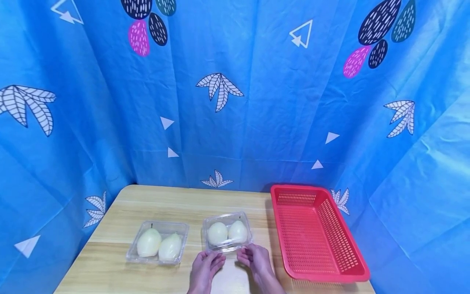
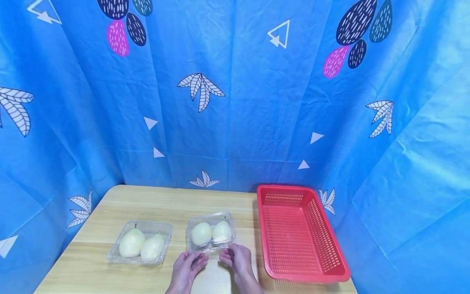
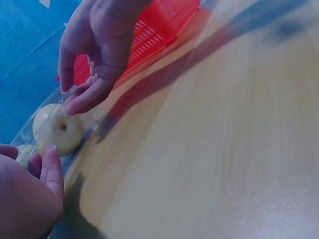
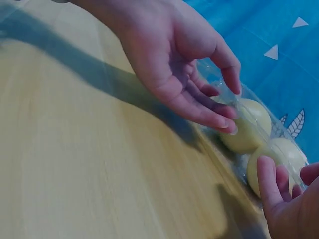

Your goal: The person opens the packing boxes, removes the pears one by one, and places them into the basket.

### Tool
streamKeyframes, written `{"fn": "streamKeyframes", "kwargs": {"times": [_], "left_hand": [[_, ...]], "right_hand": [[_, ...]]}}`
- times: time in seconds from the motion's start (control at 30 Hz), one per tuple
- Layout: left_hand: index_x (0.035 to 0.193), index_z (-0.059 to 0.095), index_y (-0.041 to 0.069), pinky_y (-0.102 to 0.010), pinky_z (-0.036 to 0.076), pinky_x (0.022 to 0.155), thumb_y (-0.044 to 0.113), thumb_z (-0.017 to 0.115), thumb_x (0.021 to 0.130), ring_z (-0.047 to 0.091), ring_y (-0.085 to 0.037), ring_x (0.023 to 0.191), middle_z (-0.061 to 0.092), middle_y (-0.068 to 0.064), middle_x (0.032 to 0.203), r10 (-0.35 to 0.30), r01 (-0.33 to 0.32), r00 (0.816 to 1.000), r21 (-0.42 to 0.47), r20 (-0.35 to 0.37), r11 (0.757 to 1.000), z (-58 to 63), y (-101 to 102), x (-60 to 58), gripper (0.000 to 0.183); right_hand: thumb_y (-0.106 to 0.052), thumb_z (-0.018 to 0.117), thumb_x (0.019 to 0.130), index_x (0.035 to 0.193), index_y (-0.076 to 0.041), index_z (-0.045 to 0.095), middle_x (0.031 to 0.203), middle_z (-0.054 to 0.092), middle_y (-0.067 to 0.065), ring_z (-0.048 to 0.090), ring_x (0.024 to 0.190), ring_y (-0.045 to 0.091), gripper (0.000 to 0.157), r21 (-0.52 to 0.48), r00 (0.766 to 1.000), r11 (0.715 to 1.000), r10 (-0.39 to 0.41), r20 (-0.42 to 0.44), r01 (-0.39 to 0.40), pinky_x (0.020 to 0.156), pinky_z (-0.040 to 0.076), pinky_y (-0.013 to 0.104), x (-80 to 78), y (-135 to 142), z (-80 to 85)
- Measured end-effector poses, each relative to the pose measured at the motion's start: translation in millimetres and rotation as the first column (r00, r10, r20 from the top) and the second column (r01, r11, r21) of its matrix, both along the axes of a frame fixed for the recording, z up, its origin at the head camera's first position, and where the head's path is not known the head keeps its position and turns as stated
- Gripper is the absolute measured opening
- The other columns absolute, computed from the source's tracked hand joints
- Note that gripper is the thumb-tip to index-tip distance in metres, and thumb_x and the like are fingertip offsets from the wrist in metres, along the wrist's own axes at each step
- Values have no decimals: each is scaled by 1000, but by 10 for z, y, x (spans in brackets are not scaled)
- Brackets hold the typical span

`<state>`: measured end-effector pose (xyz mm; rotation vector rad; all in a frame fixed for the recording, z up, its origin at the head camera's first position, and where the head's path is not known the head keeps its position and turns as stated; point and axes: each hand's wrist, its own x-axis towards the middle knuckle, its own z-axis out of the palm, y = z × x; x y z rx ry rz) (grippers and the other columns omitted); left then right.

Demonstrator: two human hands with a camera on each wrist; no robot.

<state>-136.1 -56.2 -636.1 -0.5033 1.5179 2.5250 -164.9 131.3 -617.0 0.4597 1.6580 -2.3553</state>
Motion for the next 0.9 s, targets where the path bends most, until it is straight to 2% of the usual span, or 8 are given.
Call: {"fn": "streamKeyframes", "kwargs": {"times": [0.2,0.53,0.9], "left_hand": [[122,42,-3,-32,61,97,19,63,102,74,-22,104,70,-11,112,56,-56,998,4,9,998,-16,29,-30,36],[129,40,-5,-32,59,100,19,61,103,72,-23,107,64,-16,119,74,-74,997,6,0,997,-7,66,-90,42],[134,39,-6,-30,59,99,17,61,103,71,-19,104,64,-14,119,95,-95,995,-4,21,995,31,99,-132,44]], "right_hand": [[-12,55,101,115,15,57,88,71,9,73,76,14,31,12,999,999,51,6,-51,80,65,30,56,36,-20],[-11,62,96,113,14,59,89,72,8,73,76,14,31,3,992,992,123,14,-123,80,65,29,132,-34,-43],[-10,62,94,110,12,60,87,72,8,74,76,15,27,6,985,985,174,6,-174,78,65,30,152,-172,-75]]}}
